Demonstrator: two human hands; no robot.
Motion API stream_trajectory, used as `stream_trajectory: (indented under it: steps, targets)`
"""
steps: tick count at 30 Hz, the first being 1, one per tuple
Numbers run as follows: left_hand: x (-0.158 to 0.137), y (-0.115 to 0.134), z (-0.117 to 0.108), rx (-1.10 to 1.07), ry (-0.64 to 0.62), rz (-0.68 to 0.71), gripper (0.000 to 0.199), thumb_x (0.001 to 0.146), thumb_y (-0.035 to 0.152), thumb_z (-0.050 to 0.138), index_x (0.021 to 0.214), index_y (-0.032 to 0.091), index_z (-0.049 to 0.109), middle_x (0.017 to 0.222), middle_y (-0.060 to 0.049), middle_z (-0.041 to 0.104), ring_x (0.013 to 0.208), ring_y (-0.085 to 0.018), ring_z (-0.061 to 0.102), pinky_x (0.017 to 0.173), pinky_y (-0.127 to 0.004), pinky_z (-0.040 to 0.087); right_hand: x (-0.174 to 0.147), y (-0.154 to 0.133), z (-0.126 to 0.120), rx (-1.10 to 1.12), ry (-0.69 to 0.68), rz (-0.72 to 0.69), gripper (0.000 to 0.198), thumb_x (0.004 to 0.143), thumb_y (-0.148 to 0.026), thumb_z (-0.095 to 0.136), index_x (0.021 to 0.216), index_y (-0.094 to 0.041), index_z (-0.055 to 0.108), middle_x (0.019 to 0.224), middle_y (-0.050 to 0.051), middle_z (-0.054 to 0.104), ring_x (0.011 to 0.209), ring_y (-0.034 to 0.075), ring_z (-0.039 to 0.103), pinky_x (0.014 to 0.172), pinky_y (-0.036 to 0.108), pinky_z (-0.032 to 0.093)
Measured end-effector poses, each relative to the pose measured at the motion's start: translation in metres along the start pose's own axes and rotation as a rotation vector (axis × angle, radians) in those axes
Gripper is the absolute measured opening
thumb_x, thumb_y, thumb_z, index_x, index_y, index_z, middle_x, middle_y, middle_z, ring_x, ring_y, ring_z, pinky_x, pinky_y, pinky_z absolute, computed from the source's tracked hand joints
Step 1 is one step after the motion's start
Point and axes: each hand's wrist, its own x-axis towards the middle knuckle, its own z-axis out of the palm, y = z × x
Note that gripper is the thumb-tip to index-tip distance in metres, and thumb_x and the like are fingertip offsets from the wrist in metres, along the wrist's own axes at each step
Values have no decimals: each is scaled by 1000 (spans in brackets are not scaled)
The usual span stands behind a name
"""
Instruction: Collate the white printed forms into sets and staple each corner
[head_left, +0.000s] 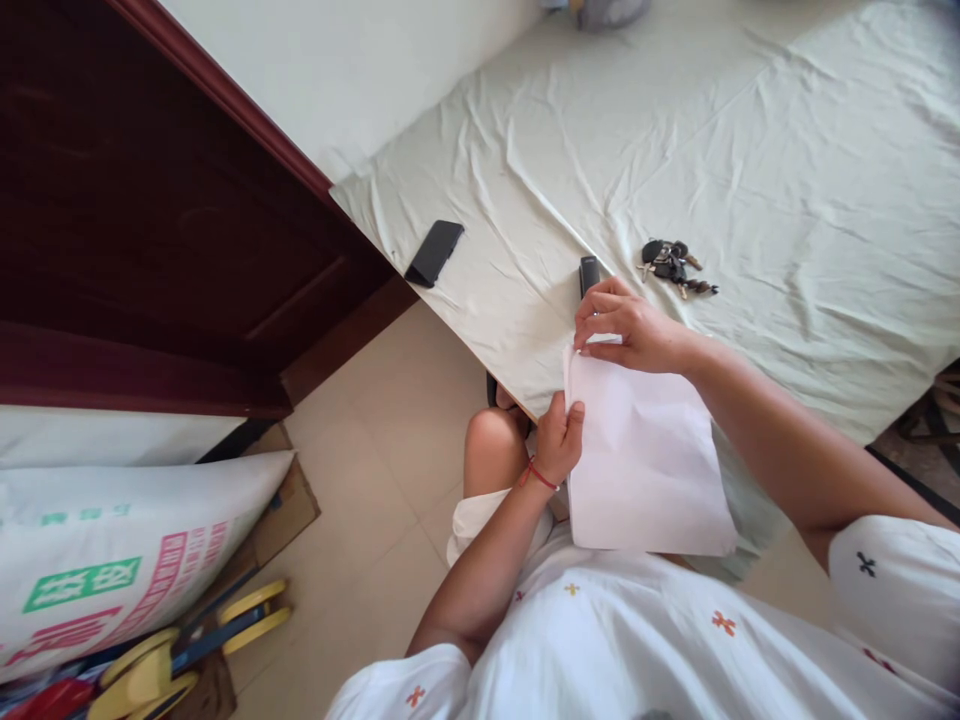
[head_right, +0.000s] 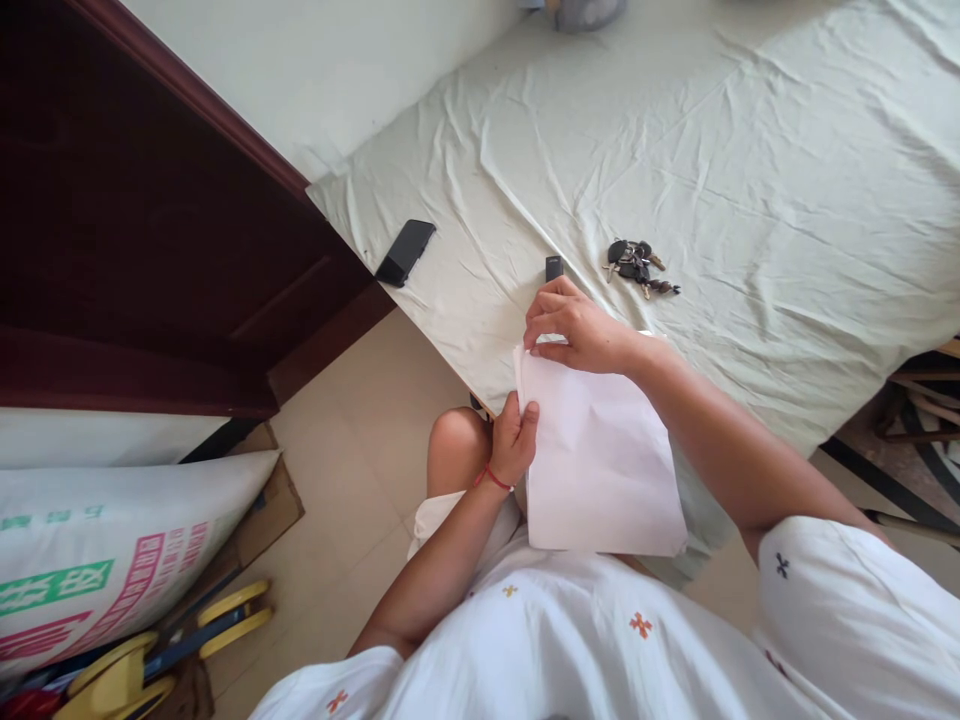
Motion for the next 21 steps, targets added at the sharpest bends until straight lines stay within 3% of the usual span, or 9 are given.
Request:
stream_trajectory:
  steps: [12,17,21]
  targets:
    - [0,-2,1,-15,3,43,38,104,54,37,104,21,55,99,-12,71,103,-26,69,91,-37,53,2,-5,7,-36,7,50,18,98,-34,61,98,-23,76,95,8,70,107,27,55,96,45,46]
    - [0,-4,1,-33,-5,45,37,104,54,37,104,21,54,94,-10,70,96,-25,68,88,-37,52,0,-4,9,-52,24,67,21,97,-35,63,107,-22,76,103,10,72,110,28,55,95,46,47]
    - [0,-3,1,-26,-4,35,41,103,57,37,102,21,54,93,-10,70,89,-23,67,84,-36,52,1,-6,9,-25,45,37,19,98,-34,62,102,-23,78,102,8,73,107,26,56,96,46,47]
